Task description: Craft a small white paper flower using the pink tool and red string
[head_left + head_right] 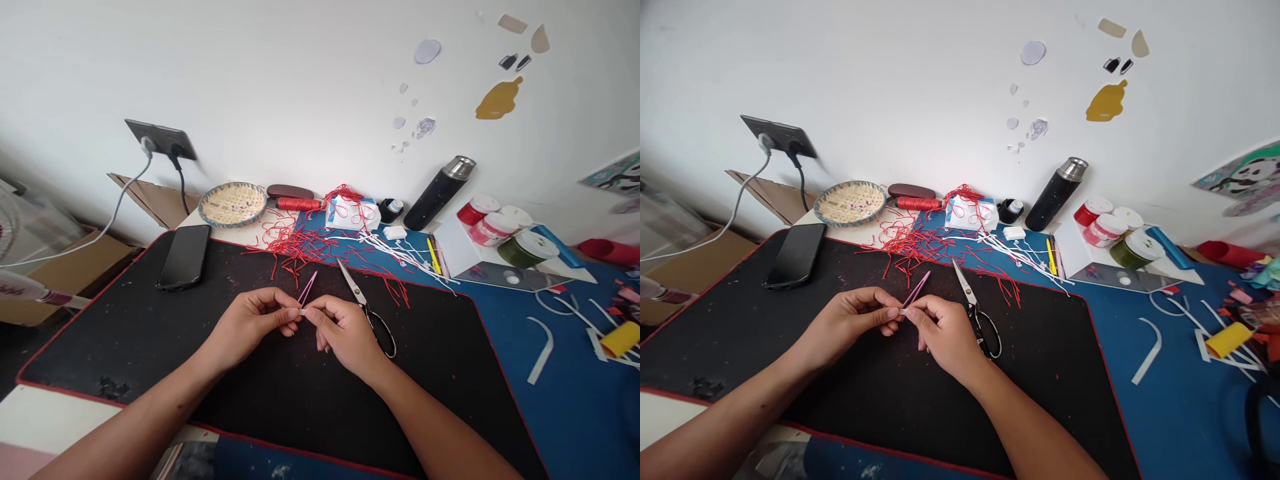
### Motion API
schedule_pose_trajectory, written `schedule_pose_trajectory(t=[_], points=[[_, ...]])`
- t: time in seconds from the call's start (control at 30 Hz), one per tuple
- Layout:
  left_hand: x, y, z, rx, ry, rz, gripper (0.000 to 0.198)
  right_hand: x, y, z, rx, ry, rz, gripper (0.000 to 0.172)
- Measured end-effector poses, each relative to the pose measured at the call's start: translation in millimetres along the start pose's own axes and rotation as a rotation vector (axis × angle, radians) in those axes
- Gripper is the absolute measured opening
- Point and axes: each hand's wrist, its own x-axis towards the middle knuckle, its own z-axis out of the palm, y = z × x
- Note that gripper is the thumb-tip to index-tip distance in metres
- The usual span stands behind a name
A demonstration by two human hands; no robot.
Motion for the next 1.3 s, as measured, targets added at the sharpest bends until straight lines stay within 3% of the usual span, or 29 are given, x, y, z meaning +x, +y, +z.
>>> schedule_pose_trajectory(t=[0.2, 0.6, 0.97, 1.17, 1.3], points=[[3.4, -3.8, -4.0, -0.202, -0.072, -0.104, 0.034, -0.8, -3.8, -1.9, -0.158, 0.053, -0.062, 0.027], [1.2, 1.7, -5.4, -0.036, -0.077, -0.076, 0.036, -1.9, -4.5, -4.1, -0.388, 0.035, -0.181, 0.024], [3.1, -1.2, -3.3, 0.028, -0.029, -0.022, 0.041, -2.1, -4.6, -4.1, -0.383, 0.044, -0.263, 0.019], [5.9, -6.7, 1.6, -0.163, 0.022, -0.054, 0.038, -1.8, -3.7, -3.8, -0.360, 0.063, -0.263, 0.021], [6.0, -8.6, 0.1, -0.242, -0.010, -0.084, 0.035, -1.6, -3.7, -3.5, -0.297, 0.059, -0.203, 0.021]])
